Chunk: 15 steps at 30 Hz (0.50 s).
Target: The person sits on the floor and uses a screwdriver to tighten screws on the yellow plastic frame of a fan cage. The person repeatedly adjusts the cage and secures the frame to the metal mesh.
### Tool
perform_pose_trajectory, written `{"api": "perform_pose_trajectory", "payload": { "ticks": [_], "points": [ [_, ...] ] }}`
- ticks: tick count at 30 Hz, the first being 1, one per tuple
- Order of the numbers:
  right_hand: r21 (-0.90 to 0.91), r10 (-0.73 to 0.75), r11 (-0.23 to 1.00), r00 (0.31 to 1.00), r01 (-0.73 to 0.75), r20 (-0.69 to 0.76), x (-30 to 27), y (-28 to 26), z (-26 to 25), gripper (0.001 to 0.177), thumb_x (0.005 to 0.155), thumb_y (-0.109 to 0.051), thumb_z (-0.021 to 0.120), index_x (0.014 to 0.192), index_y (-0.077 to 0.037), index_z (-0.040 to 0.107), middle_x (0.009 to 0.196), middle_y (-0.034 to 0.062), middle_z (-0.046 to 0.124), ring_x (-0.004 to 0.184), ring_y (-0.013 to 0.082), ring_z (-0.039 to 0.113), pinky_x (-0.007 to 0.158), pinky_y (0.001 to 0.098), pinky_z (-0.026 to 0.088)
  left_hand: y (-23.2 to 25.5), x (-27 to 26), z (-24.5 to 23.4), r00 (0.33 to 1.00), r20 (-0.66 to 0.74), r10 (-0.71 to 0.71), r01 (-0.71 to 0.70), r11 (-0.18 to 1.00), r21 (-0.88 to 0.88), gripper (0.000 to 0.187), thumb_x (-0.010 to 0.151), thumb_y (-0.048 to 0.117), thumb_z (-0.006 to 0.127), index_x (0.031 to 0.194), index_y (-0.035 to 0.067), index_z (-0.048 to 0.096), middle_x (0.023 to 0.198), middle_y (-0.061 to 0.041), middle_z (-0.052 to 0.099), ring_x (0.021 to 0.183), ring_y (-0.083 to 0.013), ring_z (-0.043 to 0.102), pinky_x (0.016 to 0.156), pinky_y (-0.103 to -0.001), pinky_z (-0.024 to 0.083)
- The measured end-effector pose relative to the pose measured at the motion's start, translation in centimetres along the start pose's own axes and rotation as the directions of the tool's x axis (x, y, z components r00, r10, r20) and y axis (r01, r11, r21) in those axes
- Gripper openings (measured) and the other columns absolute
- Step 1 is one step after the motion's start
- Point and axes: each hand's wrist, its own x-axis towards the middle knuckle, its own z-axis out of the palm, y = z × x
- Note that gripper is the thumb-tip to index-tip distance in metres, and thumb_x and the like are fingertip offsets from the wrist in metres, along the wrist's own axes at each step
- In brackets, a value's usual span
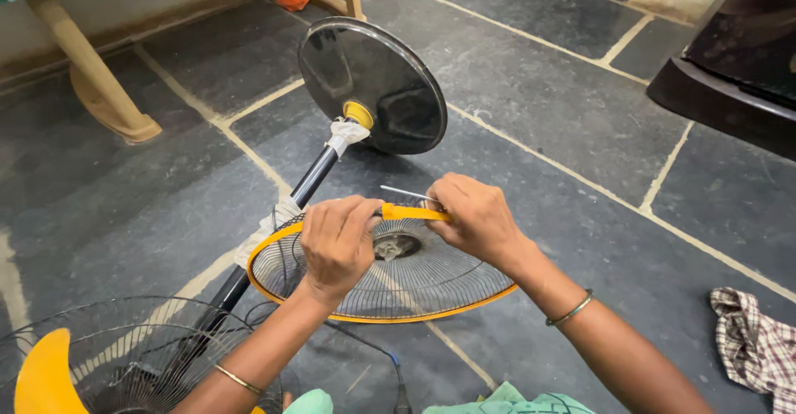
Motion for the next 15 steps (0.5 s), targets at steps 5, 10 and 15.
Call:
{"api": "perform_pose_trajectory", "payload": {
  "ticks": [5, 10, 15],
  "points": [
    [0.086, 0.15, 0.984, 0.985, -0.157, 0.081, -0.2, 0.3, -0.3, 0.029, 0.068, -0.005, 0.079, 0.085, -0.006, 0.056, 0.077, 0.0101, 0.057, 0.069, 0.0286, 0.061, 0.061, 0.038, 0.048, -0.6, -0.3, -0.2, 0.999, 0.029, 0.037, -0.037, 0.999, 0.01, 0.04, 0.091, 0.017, 0.077, 0.126, 0.004, 0.064, 0.112, -0.009, 0.067, 0.102, -0.0296, 0.063, 0.092, -0.043, 0.048],
    [0.201, 0.346, 0.913, 0.935, -0.354, 0.075, -2.1, 2.0, -1.3, 0.027, 0.065, 0.0, 0.074, 0.077, -0.003, 0.05, 0.068, 0.0072, 0.049, 0.06, 0.0171, 0.05, 0.055, 0.0319, 0.041, -2.9, -1.9, -1.5, 0.996, 0.002, -0.092, 0.09, 0.97, 0.228, 0.066, 0.084, 0.034, 0.076, 0.134, -0.001, 0.053, 0.116, -0.016, 0.065, 0.108, -0.0343, 0.059, 0.097, -0.051, 0.044],
    [0.336, 0.671, 0.664, 0.73, -0.669, 0.129, -6.7, 6.2, -0.3, 0.027, 0.065, 0.004, 0.069, 0.068, -0.006, 0.044, 0.062, -0.0038, 0.04, 0.059, 0.0038, 0.039, 0.052, 0.0254, 0.033, -6.9, -4.5, 0.4, 0.9, 0.171, -0.401, 0.375, 0.912, 0.169, 0.055, 0.092, 0.029, 0.072, 0.139, 0.005, 0.055, 0.129, -0.014, 0.064, 0.118, -0.0358, 0.058, 0.099, -0.05, 0.043]
  ]
}}
